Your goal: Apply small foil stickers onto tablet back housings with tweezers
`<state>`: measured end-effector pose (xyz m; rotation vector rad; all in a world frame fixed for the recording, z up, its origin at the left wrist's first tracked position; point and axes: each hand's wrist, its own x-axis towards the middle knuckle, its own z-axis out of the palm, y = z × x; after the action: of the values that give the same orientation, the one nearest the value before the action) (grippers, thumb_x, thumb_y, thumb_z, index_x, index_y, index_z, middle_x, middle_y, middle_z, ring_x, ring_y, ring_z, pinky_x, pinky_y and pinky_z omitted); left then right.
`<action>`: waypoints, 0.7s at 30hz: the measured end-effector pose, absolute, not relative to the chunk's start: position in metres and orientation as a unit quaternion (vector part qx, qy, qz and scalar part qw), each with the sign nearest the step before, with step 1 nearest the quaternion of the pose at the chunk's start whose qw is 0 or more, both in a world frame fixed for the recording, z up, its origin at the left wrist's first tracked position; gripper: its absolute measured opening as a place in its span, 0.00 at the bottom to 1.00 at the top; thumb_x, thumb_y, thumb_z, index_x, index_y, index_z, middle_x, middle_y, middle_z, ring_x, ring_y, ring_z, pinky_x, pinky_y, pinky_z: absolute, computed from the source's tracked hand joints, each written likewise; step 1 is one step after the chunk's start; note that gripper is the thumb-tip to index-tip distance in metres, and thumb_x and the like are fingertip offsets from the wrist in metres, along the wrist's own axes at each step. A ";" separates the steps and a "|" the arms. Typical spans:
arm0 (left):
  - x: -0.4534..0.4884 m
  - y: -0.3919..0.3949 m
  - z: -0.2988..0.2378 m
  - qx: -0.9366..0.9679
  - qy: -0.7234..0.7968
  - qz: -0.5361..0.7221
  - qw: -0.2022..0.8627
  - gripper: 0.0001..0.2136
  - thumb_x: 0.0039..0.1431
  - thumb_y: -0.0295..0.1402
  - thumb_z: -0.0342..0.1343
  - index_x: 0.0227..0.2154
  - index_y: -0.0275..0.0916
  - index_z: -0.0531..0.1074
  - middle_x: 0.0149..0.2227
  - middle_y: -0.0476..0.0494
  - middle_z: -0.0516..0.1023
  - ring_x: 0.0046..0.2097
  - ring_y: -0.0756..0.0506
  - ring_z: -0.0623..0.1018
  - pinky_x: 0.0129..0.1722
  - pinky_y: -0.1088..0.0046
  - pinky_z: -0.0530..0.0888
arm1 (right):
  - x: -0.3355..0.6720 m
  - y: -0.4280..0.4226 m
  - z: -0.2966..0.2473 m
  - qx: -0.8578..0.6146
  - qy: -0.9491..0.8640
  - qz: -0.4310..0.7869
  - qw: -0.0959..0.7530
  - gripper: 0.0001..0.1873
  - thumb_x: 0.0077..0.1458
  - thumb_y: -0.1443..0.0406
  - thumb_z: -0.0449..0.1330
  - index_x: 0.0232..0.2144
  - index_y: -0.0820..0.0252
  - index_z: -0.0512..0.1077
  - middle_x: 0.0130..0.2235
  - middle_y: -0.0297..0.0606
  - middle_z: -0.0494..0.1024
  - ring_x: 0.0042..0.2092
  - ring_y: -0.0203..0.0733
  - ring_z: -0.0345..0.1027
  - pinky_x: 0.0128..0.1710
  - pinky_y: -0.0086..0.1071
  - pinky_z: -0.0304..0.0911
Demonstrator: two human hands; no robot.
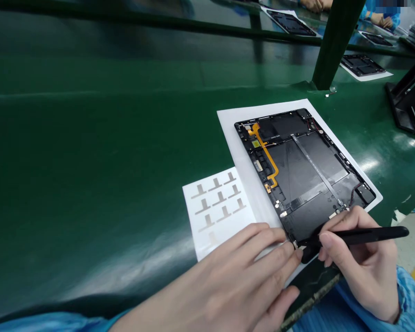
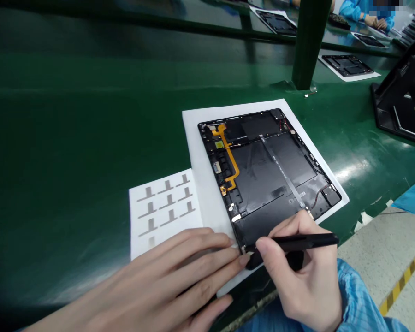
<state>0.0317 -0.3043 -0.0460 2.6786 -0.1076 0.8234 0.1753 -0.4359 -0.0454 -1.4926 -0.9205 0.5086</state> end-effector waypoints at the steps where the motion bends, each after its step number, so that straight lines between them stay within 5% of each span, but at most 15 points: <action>1: 0.031 -0.303 -0.045 0.940 -0.037 0.293 0.172 0.15 0.74 0.27 0.43 0.39 0.34 0.75 0.34 0.47 0.79 0.38 0.45 0.75 0.41 0.68 0.74 | 0.175 -0.436 -0.045 -0.644 -0.391 0.222 0.618 0.09 0.61 0.70 0.63 0.28 0.57 0.69 0.26 0.30 0.73 0.27 0.34 0.67 0.27 0.26 0.64; 15: 0.030 -0.299 -0.041 0.951 -0.028 0.281 0.128 0.13 0.69 0.22 0.48 0.34 0.33 0.77 0.34 0.44 0.79 0.39 0.45 0.75 0.41 0.68 0.78 | 0.174 -0.435 -0.044 -0.683 -0.377 0.217 0.587 0.14 0.61 0.66 0.64 0.23 0.58 0.68 0.22 0.30 0.68 0.23 0.33 0.63 0.21 0.24 0.59; 21: 0.031 -0.298 -0.045 0.940 -0.029 0.316 0.128 0.18 0.72 0.22 0.43 0.32 0.33 0.77 0.34 0.43 0.79 0.41 0.44 0.75 0.45 0.67 0.78 | 0.175 -0.434 -0.044 -0.686 -0.384 0.208 0.583 0.14 0.62 0.66 0.63 0.24 0.58 0.68 0.23 0.30 0.69 0.22 0.33 0.63 0.21 0.25 0.61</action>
<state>0.0313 -0.2980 -0.0454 2.7336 -0.0848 0.9180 0.1746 -0.4343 -0.0444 -1.6009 -0.8957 0.4858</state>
